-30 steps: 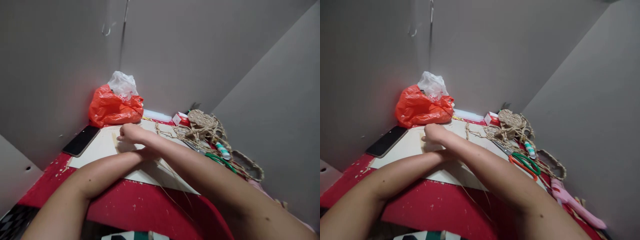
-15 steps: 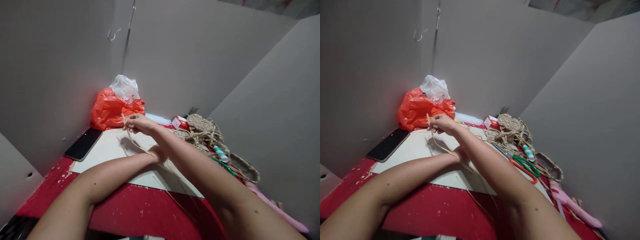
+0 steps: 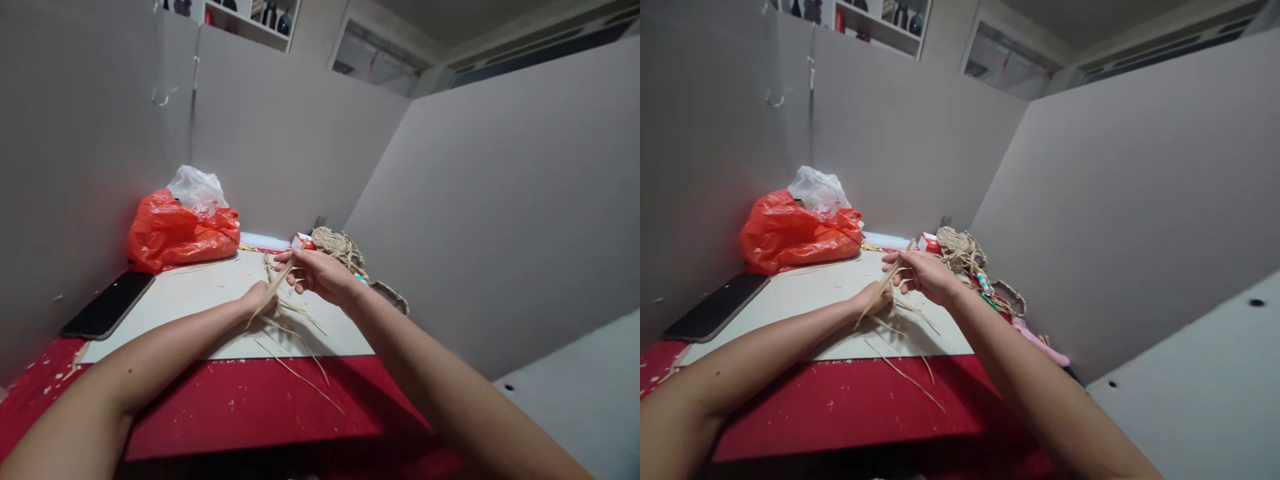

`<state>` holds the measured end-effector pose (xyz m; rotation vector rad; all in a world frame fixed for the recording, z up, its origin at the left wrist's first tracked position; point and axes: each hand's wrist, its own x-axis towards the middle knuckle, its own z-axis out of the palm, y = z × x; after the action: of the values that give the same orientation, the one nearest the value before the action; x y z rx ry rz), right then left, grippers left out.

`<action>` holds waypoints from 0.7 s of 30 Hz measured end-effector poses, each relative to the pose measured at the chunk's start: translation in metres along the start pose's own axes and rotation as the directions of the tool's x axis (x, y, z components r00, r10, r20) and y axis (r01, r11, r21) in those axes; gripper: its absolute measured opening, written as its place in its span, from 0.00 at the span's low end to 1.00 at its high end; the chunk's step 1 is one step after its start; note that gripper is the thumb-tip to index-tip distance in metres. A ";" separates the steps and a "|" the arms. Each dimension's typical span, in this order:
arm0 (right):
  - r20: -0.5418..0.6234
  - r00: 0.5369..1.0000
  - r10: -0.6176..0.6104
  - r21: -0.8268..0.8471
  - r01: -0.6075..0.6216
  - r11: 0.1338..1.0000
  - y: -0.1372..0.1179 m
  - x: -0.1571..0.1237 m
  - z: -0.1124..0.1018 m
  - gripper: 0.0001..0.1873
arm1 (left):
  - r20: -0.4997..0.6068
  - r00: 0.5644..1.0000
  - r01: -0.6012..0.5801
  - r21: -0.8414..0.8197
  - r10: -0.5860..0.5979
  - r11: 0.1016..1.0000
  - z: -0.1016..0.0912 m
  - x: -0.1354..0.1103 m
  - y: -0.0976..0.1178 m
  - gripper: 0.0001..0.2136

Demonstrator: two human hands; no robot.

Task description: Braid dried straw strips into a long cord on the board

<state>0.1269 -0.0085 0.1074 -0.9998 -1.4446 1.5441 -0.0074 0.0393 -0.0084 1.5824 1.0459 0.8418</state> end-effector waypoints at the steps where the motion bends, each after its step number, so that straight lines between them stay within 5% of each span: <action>1: -0.009 1.000 -0.015 0.011 0.015 1.000 -0.002 -0.010 -0.003 0.14 | 0.005 1.000 0.011 0.040 -0.012 0.999 -0.001 -0.001 0.001 0.08; 9: -0.184 0.973 -0.137 0.021 0.143 0.990 -0.017 -0.050 -0.029 0.16 | -0.047 0.998 0.056 0.235 -0.046 0.971 -0.001 -0.005 0.014 0.08; 15: -0.203 0.978 -0.049 0.061 0.062 0.996 0.034 -0.031 -0.048 0.16 | -0.020 0.996 0.088 0.224 -0.086 0.971 -0.003 -0.004 0.013 0.10; 21: -0.066 0.992 0.109 0.059 -0.105 0.993 0.067 -0.012 -0.050 0.14 | -0.004 0.991 0.134 0.194 -0.135 0.972 -0.002 -0.002 0.012 0.11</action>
<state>0.1761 -0.0036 0.0388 -1.1019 -1.3119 1.6012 -0.0068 0.0372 0.0036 1.6540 1.2445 0.6552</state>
